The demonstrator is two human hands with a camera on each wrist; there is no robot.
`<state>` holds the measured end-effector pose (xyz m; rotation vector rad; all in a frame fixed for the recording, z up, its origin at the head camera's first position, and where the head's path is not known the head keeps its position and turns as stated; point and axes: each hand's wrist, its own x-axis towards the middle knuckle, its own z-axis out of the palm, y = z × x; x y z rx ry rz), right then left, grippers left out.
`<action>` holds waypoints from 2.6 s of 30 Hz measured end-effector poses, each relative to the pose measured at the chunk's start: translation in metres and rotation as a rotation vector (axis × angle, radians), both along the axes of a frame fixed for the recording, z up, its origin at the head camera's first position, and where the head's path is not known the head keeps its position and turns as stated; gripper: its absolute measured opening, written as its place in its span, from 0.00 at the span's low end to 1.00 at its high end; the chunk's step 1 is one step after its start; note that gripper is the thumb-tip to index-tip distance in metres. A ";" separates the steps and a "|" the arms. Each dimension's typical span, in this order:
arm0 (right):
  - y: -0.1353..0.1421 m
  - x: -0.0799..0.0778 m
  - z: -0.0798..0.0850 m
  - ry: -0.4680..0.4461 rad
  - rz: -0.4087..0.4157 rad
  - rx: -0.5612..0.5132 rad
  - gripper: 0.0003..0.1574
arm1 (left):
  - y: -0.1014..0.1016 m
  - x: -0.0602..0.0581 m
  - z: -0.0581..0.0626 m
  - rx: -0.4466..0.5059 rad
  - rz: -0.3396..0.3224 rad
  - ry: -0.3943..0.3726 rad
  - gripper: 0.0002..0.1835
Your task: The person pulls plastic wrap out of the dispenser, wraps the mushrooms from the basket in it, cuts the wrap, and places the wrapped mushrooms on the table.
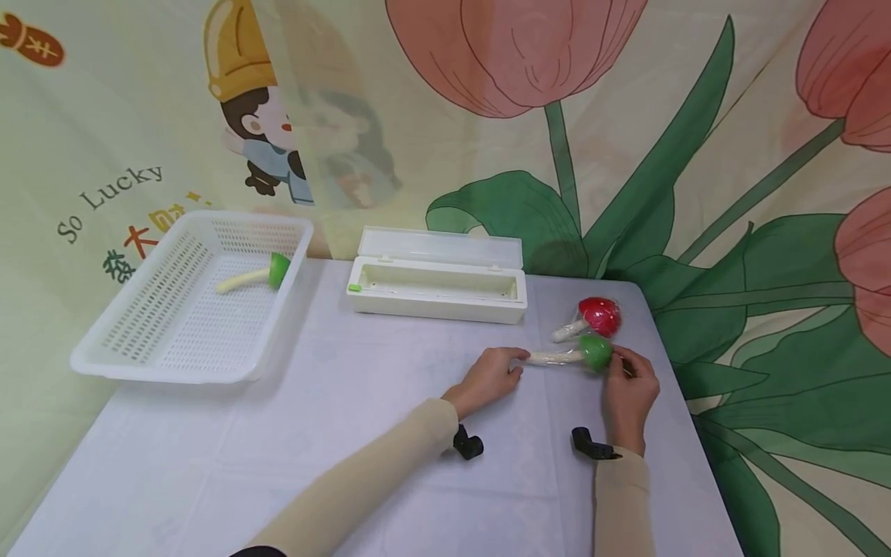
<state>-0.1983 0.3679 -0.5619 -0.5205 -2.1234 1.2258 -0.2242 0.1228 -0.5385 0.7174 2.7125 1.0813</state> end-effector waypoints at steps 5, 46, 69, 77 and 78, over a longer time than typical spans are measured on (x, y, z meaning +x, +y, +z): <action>0.012 0.001 -0.002 0.004 -0.064 -0.009 0.14 | 0.017 0.002 0.005 -0.021 -0.043 -0.034 0.20; 0.004 -0.004 0.030 0.157 -0.092 0.148 0.14 | -0.041 -0.012 0.026 -0.066 -0.130 0.064 0.20; -0.080 -0.067 0.068 -0.097 0.658 0.498 0.46 | -0.176 -0.065 0.063 -0.129 0.065 0.345 0.33; -0.096 -0.087 0.060 -0.132 0.744 0.532 0.39 | -0.223 -0.082 0.057 -0.245 0.195 0.258 0.37; -0.098 -0.088 0.059 -0.129 0.750 0.530 0.38 | -0.228 -0.083 0.056 -0.246 0.209 0.254 0.37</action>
